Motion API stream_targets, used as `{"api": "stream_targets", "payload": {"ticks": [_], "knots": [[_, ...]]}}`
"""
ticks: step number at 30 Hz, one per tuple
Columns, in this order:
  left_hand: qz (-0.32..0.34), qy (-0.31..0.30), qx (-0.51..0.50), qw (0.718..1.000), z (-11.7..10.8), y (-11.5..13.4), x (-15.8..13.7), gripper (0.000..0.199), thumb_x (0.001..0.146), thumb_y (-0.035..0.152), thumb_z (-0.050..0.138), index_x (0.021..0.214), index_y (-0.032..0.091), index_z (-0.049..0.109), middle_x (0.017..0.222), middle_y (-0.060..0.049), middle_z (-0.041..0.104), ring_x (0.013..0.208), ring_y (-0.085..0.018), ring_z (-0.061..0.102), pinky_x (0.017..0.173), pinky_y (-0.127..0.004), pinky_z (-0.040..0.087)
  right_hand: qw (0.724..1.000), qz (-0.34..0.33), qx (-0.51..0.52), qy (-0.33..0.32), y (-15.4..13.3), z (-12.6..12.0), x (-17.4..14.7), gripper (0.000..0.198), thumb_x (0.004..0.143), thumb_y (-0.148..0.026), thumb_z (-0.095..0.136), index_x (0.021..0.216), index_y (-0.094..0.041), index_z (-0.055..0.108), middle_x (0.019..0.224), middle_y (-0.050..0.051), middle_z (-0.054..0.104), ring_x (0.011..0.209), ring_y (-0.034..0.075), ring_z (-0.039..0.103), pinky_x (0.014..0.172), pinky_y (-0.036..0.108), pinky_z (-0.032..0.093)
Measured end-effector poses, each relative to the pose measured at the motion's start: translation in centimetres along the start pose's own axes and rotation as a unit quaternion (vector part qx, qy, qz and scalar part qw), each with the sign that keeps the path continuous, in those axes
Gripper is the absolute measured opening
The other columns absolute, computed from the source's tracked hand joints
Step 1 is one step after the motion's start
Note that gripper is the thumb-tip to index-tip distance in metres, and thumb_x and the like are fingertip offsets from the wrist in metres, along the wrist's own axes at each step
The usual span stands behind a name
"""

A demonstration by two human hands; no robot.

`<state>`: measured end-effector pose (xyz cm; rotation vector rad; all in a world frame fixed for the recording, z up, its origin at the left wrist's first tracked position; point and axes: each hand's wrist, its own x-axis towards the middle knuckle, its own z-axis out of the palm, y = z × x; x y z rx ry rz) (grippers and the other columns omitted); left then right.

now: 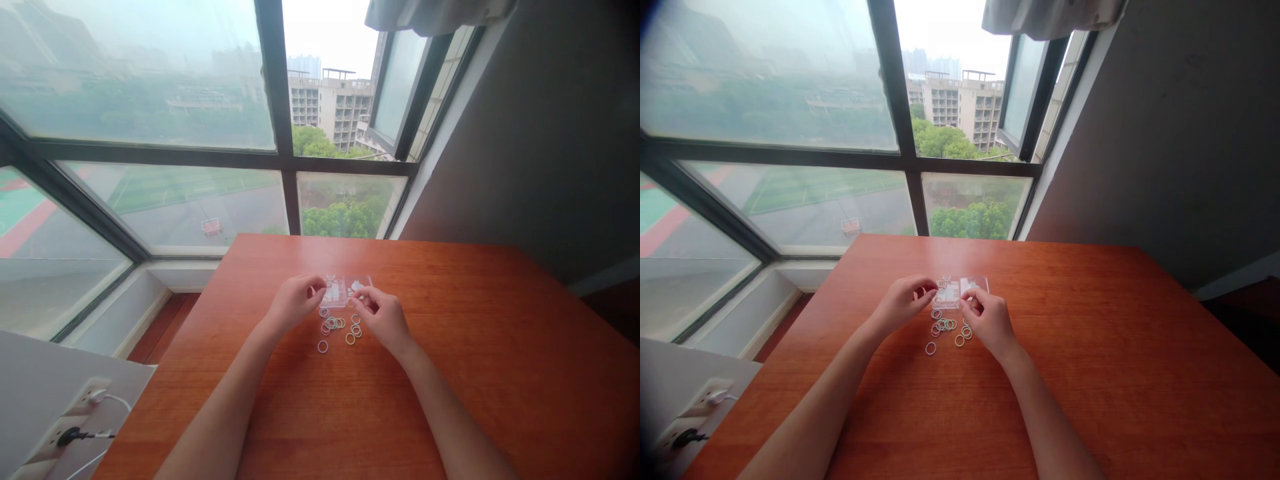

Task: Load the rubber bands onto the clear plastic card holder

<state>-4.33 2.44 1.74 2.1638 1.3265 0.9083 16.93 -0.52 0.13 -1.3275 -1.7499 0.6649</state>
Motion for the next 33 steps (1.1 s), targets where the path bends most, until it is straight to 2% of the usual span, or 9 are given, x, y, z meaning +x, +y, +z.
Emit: {"api": "stream_targets", "payload": {"ticks": [6,9,15,22,28,33], "knots": [[-0.032,-0.037,-0.145,0.988,0.6,1.5,0.1,0.022,0.086,0.033,0.054,0.084,0.015,0.067,0.07,-0.002,0.065,0.06,-0.011,0.055,0.055,-0.02,0.042,1.0,0.001,-0.006,0.005,0.0,0.0,0.1,0.015,0.08,-0.032,0.057,0.079,-0.019,0.064,0.05,-0.007,0.039,0.047,0.009,0.039,0.051,0.02,0.033],[-0.034,-0.059,-0.181,0.981,1.0,2.3,0.0,0.024,0.085,0.036,0.056,0.084,0.014,0.067,0.071,-0.003,0.065,0.06,-0.01,0.054,0.054,-0.019,0.042,1.0,-0.006,-0.011,0.006,-0.1,0.0,0.1,0.015,0.08,-0.031,0.057,0.079,-0.018,0.065,0.05,-0.007,0.04,0.047,0.009,0.039,0.051,0.02,0.033],[-0.026,-0.094,-0.179,0.979,1.8,2.9,-0.1,0.022,0.084,0.033,0.058,0.082,0.014,0.067,0.066,-0.001,0.063,0.057,-0.009,0.052,0.053,-0.018,0.041,1.0,-0.014,-0.003,0.002,0.1,0.2,0.1,0.014,0.08,-0.03,0.058,0.079,-0.018,0.064,0.05,-0.008,0.039,0.047,0.009,0.039,0.05,0.02,0.033],[-0.02,-0.088,-0.157,0.983,1.9,2.8,-0.1,0.016,0.083,0.027,0.057,0.079,0.014,0.067,0.066,0.0,0.063,0.058,-0.008,0.052,0.055,-0.018,0.041,1.0,-0.017,-0.002,-0.002,-0.1,0.2,0.1,0.012,0.08,-0.028,0.058,0.08,-0.018,0.064,0.05,-0.008,0.039,0.046,0.008,0.039,0.051,0.02,0.033],[-0.016,-0.058,-0.127,0.99,1.7,2.2,-0.1,0.014,0.083,0.024,0.057,0.08,0.015,0.066,0.067,0.0,0.063,0.057,-0.008,0.053,0.054,-0.018,0.04,1.0,-0.01,0.003,0.002,-0.1,0.0,0.0,0.013,0.08,-0.028,0.058,0.08,-0.017,0.065,0.05,-0.008,0.039,0.047,0.008,0.039,0.051,0.019,0.032],[-0.018,-0.009,-0.091,0.996,0.4,1.0,0.2,0.013,0.082,0.024,0.057,0.08,0.015,0.066,0.068,-0.001,0.065,0.059,-0.009,0.055,0.055,-0.018,0.042,1.0,-0.004,0.002,0.005,0.0,0.0,0.1,0.013,0.08,-0.028,0.058,0.08,-0.017,0.066,0.051,-0.007,0.04,0.047,0.008,0.039,0.051,0.019,0.032]]}}
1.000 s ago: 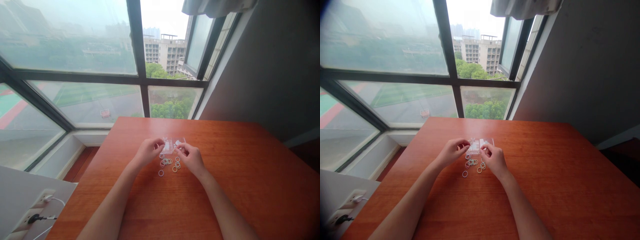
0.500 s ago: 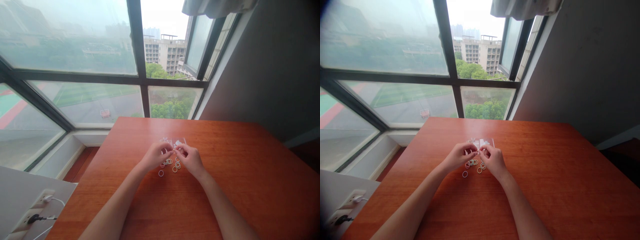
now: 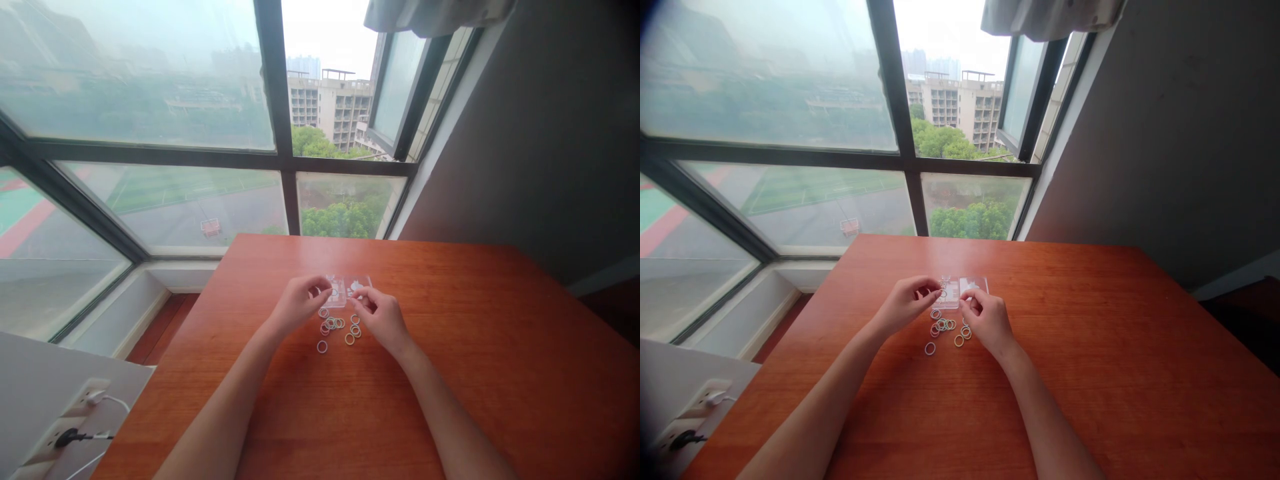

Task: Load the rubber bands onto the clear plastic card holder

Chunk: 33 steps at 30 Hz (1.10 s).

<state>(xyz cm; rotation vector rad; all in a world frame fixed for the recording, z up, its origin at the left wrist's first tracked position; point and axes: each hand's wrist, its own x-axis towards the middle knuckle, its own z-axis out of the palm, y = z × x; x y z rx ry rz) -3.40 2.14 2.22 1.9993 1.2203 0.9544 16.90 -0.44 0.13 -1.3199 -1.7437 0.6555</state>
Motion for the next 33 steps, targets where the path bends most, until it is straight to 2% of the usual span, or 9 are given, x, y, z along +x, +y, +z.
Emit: {"api": "stream_targets", "payload": {"ticks": [5,23,28,33], "knots": [[-0.001,0.027,0.028,0.999,-1.04,-0.82,0.12,0.014,0.083,0.024,0.056,0.081,0.015,0.066,0.073,-0.001,0.067,0.063,-0.011,0.057,0.056,-0.019,0.043,1.0,-0.001,-0.007,0.0,0.07,-0.04,0.02,0.013,0.08,-0.028,0.058,0.079,-0.018,0.066,0.051,-0.008,0.039,0.047,0.008,0.039,0.051,0.019,0.032],[0.017,0.036,0.051,0.998,-0.72,-0.98,0.1,0.011,0.082,0.021,0.056,0.084,0.018,0.067,0.079,-0.002,0.068,0.063,-0.011,0.057,0.057,-0.02,0.044,0.999,-0.009,-0.018,-0.029,0.08,0.04,0.04,0.012,0.081,-0.026,0.057,0.08,-0.018,0.066,0.051,-0.007,0.041,0.047,0.008,0.041,0.051,0.02,0.032],[0.014,0.035,0.047,0.998,-0.72,-0.82,0.1,0.012,0.082,0.022,0.055,0.083,0.017,0.066,0.079,-0.002,0.068,0.063,-0.011,0.057,0.057,-0.02,0.044,0.992,-0.031,-0.099,-0.067,0.14,0.25,-0.15,0.011,0.082,-0.024,0.057,0.083,-0.02,0.067,0.054,-0.005,0.051,0.051,0.01,0.047,0.056,0.021,0.034],[0.011,0.032,0.046,0.998,-0.73,-0.69,0.07,0.012,0.082,0.022,0.055,0.083,0.017,0.067,0.079,-0.002,0.068,0.064,-0.011,0.057,0.057,-0.021,0.045,0.965,-0.024,-0.215,-0.146,-0.36,0.65,-0.55,0.01,0.083,-0.025,0.058,0.082,-0.025,0.067,0.066,-0.003,0.064,0.062,0.012,0.055,0.056,0.023,0.03]]}}
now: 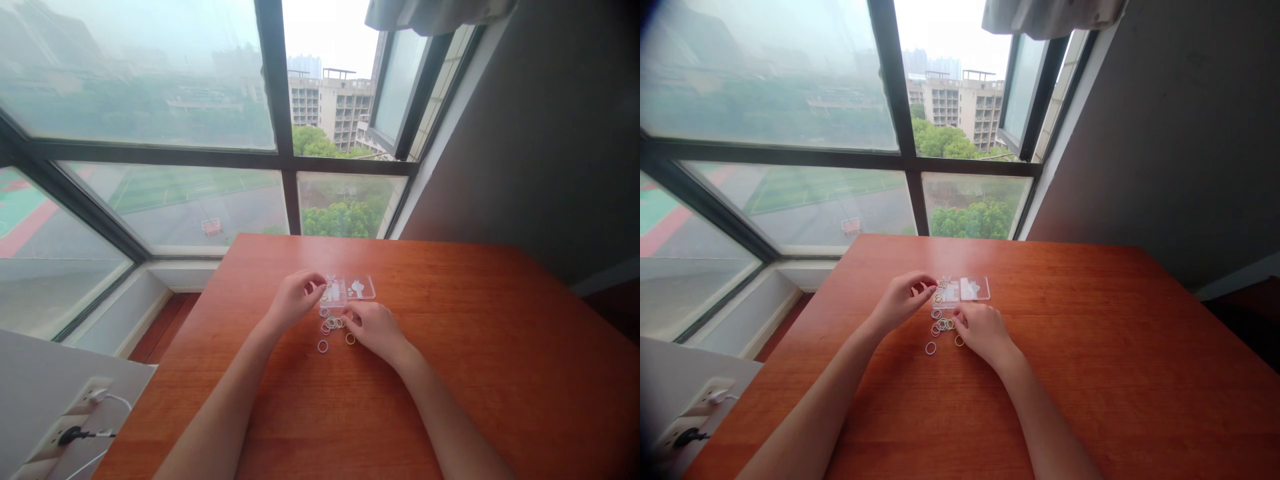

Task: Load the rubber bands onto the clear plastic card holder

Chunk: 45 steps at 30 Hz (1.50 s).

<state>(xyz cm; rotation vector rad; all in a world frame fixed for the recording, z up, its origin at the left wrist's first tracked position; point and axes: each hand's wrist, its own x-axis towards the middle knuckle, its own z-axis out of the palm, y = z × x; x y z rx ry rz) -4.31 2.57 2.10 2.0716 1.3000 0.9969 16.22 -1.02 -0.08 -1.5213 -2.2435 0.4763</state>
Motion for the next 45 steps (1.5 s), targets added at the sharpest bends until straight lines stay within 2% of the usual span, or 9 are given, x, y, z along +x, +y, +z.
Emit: {"api": "stream_targets", "payload": {"ticks": [4,9,18,33,38,45], "knots": [[0.0,0.002,0.001,1.0,0.0,0.0,0.0,0.013,0.082,0.022,0.055,0.083,0.017,0.067,0.078,-0.002,0.068,0.064,-0.011,0.057,0.057,-0.02,0.045,0.998,0.018,-0.047,-0.034,-0.3,0.2,-0.1,0.01,0.083,-0.024,0.057,0.081,-0.025,0.067,0.073,-0.002,0.068,0.066,0.013,0.058,0.055,0.024,0.028],[-0.005,0.0,0.002,1.0,0.0,-0.1,0.1,0.013,0.082,0.022,0.055,0.083,0.017,0.067,0.079,-0.003,0.068,0.065,-0.011,0.058,0.057,-0.02,0.044,0.996,0.02,-0.077,-0.033,-0.3,0.2,-0.1,0.013,0.084,-0.023,0.054,0.082,-0.025,0.067,0.078,0.0,0.07,0.069,0.015,0.06,0.056,0.024,0.028],[-0.005,0.002,0.002,1.0,0.1,0.0,0.0,0.011,0.082,0.02,0.055,0.082,0.017,0.066,0.078,-0.002,0.068,0.064,-0.011,0.057,0.057,-0.02,0.044,0.995,0.021,-0.092,-0.031,-0.1,0.3,-0.1,0.009,0.081,-0.022,0.058,0.079,-0.024,0.066,0.075,0.0,0.07,0.067,0.015,0.061,0.054,0.025,0.026],[-0.003,0.002,0.006,1.0,0.4,0.0,-0.1,0.012,0.082,0.023,0.056,0.082,0.017,0.066,0.077,-0.002,0.068,0.062,-0.011,0.057,0.057,-0.02,0.043,0.996,-0.007,0.042,0.081,0.1,0.6,0.0,0.009,0.081,-0.025,0.057,0.079,-0.022,0.065,0.058,-0.004,0.06,0.054,0.011,0.053,0.057,0.021,0.033],[-0.002,-0.019,-0.01,1.0,0.9,0.6,-0.2,0.012,0.082,0.022,0.056,0.081,0.017,0.066,0.076,-0.002,0.067,0.062,-0.011,0.056,0.058,-0.02,0.043,0.991,-0.003,0.068,0.112,0.1,0.5,0.1,0.01,0.081,-0.026,0.057,0.079,-0.021,0.065,0.054,-0.004,0.056,0.052,0.011,0.051,0.056,0.02,0.035],[-0.015,-0.079,-0.059,0.995,1.7,1.6,-0.5,0.017,0.083,0.028,0.056,0.081,0.016,0.067,0.068,-0.001,0.064,0.057,-0.009,0.053,0.053,-0.019,0.041,0.984,-0.008,0.068,0.163,-0.1,0.2,0.0,0.013,0.082,-0.025,0.055,0.079,-0.02,0.067,0.053,-0.003,0.053,0.051,0.011,0.049,0.056,0.02,0.035]]}}
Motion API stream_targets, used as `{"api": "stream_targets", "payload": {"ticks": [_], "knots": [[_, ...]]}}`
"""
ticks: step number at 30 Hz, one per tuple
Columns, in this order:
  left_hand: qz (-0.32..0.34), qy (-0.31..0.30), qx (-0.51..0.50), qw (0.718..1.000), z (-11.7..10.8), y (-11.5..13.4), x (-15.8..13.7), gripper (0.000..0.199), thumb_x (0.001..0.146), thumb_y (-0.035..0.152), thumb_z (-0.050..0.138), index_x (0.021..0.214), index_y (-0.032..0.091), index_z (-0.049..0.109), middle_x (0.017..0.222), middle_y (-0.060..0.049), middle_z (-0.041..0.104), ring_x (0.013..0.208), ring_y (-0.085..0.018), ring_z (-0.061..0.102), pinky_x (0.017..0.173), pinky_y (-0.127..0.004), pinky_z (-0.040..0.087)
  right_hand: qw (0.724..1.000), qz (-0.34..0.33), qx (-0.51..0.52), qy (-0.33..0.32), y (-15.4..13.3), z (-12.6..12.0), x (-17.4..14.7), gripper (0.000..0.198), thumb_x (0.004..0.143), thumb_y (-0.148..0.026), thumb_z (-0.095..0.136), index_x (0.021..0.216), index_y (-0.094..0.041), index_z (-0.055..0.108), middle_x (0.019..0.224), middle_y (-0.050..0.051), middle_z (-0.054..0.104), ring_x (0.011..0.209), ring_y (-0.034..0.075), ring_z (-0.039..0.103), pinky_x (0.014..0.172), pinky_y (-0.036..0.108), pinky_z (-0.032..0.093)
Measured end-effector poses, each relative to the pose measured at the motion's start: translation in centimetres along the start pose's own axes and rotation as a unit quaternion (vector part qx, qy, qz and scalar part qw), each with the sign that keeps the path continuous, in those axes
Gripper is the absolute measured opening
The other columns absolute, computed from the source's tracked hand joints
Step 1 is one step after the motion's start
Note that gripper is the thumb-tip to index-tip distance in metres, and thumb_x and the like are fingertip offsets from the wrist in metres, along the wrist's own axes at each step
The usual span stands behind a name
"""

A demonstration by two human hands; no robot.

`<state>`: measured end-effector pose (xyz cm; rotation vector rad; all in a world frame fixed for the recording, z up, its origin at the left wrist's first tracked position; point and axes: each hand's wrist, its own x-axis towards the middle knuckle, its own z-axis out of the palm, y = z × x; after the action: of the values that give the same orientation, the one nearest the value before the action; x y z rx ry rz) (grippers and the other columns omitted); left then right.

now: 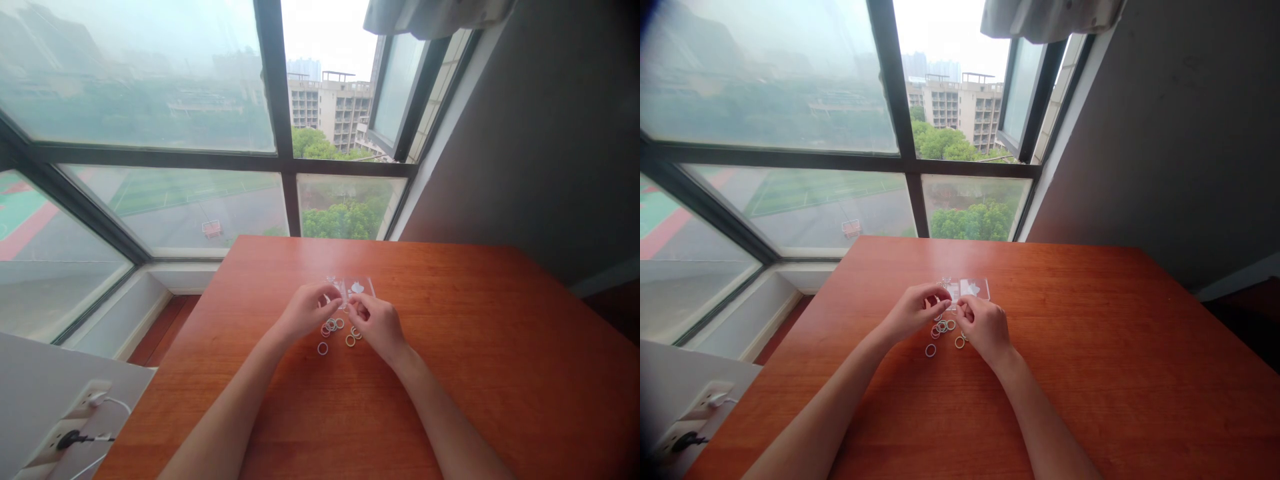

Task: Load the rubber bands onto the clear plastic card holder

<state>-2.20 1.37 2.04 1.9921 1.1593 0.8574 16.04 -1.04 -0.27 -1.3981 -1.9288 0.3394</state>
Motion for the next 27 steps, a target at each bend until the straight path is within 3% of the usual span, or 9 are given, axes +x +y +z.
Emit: {"api": "stream_targets", "payload": {"ticks": [14,27], "knots": [[-0.012,-0.04,-0.067,0.997,0.8,0.0,-0.1,0.014,0.082,0.024,0.056,0.083,0.014,0.066,0.07,-0.002,0.065,0.057,-0.009,0.055,0.051,-0.018,0.042,1.0,-0.005,0.002,0.018,0.1,0.2,-0.1,0.013,0.083,-0.025,0.054,0.083,-0.019,0.066,0.058,-0.002,0.058,0.054,0.012,0.051,0.059,0.021,0.036],[-0.004,0.071,0.066,0.995,-2.5,-2.0,0.1,0.012,0.082,0.02,0.055,0.081,0.017,0.066,0.074,-0.001,0.066,0.064,-0.011,0.057,0.057,-0.02,0.042,0.999,0.008,0.019,0.048,1.3,-0.5,0.3,0.015,0.083,-0.026,0.055,0.084,-0.019,0.067,0.053,-0.005,0.047,0.05,0.01,0.045,0.055,0.02,0.034]]}}
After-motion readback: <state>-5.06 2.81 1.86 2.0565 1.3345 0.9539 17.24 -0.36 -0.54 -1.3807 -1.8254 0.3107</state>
